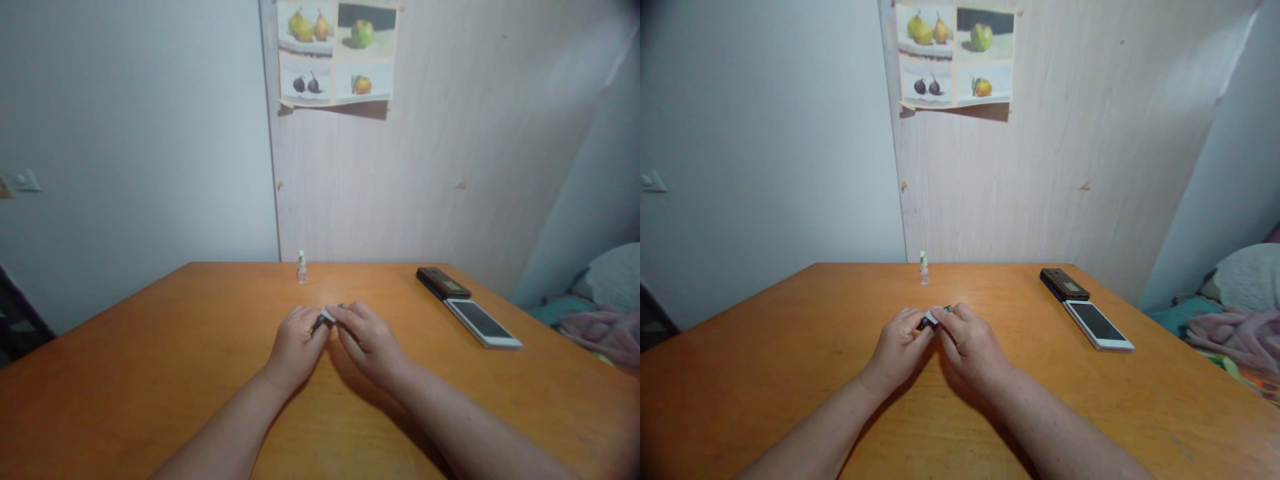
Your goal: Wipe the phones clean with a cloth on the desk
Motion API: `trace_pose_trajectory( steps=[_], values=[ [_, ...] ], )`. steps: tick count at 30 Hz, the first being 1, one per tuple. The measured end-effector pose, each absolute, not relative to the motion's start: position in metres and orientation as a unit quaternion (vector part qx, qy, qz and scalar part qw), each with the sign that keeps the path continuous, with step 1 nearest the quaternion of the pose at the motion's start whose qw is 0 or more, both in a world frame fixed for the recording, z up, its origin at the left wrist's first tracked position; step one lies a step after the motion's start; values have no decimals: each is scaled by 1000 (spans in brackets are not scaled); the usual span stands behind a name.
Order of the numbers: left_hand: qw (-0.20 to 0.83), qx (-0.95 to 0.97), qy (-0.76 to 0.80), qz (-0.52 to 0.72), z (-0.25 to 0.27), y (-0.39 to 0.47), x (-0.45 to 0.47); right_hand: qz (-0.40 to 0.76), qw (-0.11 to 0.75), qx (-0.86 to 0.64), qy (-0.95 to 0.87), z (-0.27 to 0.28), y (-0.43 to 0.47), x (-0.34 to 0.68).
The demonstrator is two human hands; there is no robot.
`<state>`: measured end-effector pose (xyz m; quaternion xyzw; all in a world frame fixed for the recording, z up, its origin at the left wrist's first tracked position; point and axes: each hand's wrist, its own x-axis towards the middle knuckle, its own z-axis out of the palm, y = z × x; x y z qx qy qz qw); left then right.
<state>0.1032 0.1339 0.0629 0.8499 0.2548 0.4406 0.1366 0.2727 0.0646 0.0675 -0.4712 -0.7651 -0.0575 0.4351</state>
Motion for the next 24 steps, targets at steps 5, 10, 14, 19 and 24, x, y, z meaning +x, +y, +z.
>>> trace_pose_trajectory(
  steps=[5, 10, 14, 19, 24],
  values=[
    [140, 852, 252, 438, 63, 135, 104, -64, 442, -485, -752, 68, 64, 274],
    [144, 853, 233, 444, 62, 136, 104, -25, 428, -438, -790, 69, 60, 267],
    [204, 829, 269, 445, 64, 135, 105, -57, 436, -526, -728, 68, 68, 279],
    [420, 687, 324, 497, 64, 143, 109, -56, 351, -655, -666, 65, 78, 291],
    [585, 538, 291, 532, 61, 153, 107, -11, 253, -716, -650, 72, 75, 289]
  ],
)
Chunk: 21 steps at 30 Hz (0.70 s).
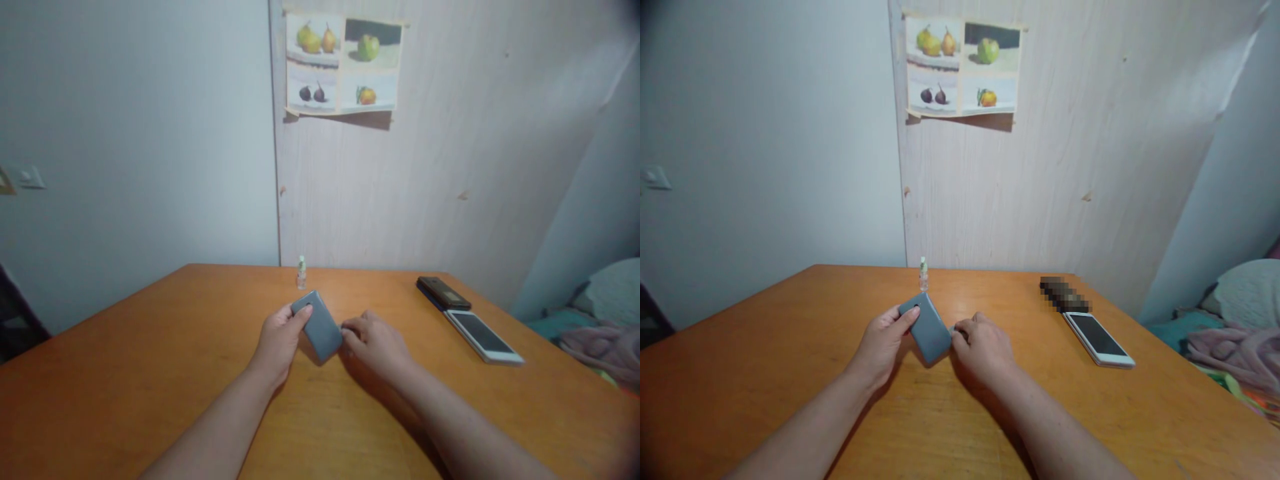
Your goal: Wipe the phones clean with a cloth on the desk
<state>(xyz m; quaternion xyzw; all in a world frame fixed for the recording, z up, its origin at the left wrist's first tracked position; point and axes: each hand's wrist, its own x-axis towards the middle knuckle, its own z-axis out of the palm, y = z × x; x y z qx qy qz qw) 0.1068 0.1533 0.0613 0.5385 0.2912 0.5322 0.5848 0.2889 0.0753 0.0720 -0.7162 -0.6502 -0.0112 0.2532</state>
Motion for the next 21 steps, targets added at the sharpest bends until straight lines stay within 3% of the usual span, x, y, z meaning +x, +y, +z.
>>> trace_pose_trajectory(
  steps=[12, 16, 21],
  values=[
    [716, 447, 215, 492, 64, 155, 103, 161, 549, -607, -552, 69, 89, 298],
    [728, 424, 205, 498, 64, 157, 103, 309, 566, -574, -505, 71, 86, 292],
    [737, 425, 187, 491, 64, 158, 103, 567, 519, -431, -473, 64, 79, 276]
  ],
)
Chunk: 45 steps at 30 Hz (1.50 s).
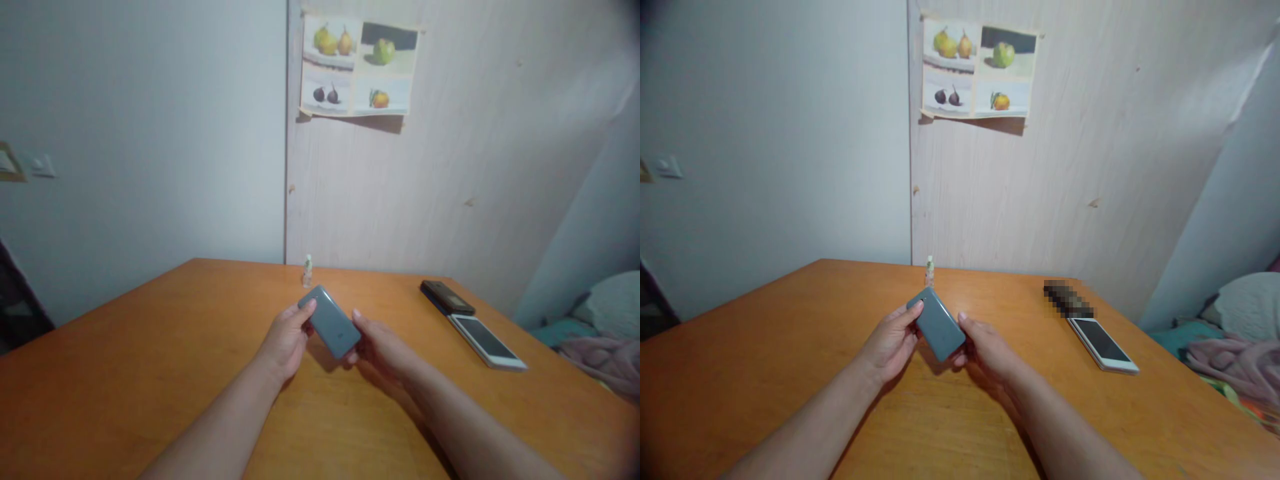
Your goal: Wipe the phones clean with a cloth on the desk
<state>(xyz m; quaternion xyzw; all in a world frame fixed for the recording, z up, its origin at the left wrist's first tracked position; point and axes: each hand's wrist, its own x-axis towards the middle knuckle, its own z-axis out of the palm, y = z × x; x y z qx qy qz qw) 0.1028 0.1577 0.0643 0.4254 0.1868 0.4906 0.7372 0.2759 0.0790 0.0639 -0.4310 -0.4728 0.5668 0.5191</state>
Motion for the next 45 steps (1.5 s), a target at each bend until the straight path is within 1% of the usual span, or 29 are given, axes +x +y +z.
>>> trace_pose_trajectory(
  steps=[3, 6, 15, 20, 22, 25, 27, 29, 31, 33, 34, 36, 39, 45],
  values=[
    [731, 439, 184, 490, 65, 154, 103, 688, 484, -358, -406, 60, 74, 267],
    [729, 450, 183, 483, 68, 149, 103, 743, 464, -311, -368, 61, 69, 262],
    [740, 450, 185, 464, 76, 142, 101, 778, 451, -256, -355, 67, 67, 261],
    [744, 458, 175, 455, 76, 143, 101, 751, 465, -297, -362, 64, 67, 261],
    [745, 458, 172, 453, 75, 143, 101, 719, 488, -330, -368, 60, 69, 259],
    [737, 452, 201, 461, 72, 145, 102, 635, 543, -373, -403, 52, 72, 254],
    [737, 432, 240, 461, 70, 145, 103, 552, 575, -405, -449, 47, 74, 251],
    [754, 405, 260, 447, 68, 146, 103, 434, 585, -463, -505, 43, 77, 250],
    [777, 382, 252, 433, 68, 145, 103, 287, 560, -540, -559, 40, 77, 253],
    [793, 362, 233, 431, 69, 145, 104, 145, 505, -597, -606, 42, 75, 257],
    [797, 352, 224, 435, 69, 144, 105, 88, 476, -613, -624, 43, 74, 259],
    [803, 338, 209, 444, 71, 144, 106, 11, 430, -628, -649, 48, 70, 261],
    [810, 326, 190, 448, 74, 143, 107, -34, 400, -631, -664, 54, 66, 260],
    [815, 319, 190, 445, 73, 143, 107, -45, 388, -633, -668, 49, 69, 261]
  ],
)
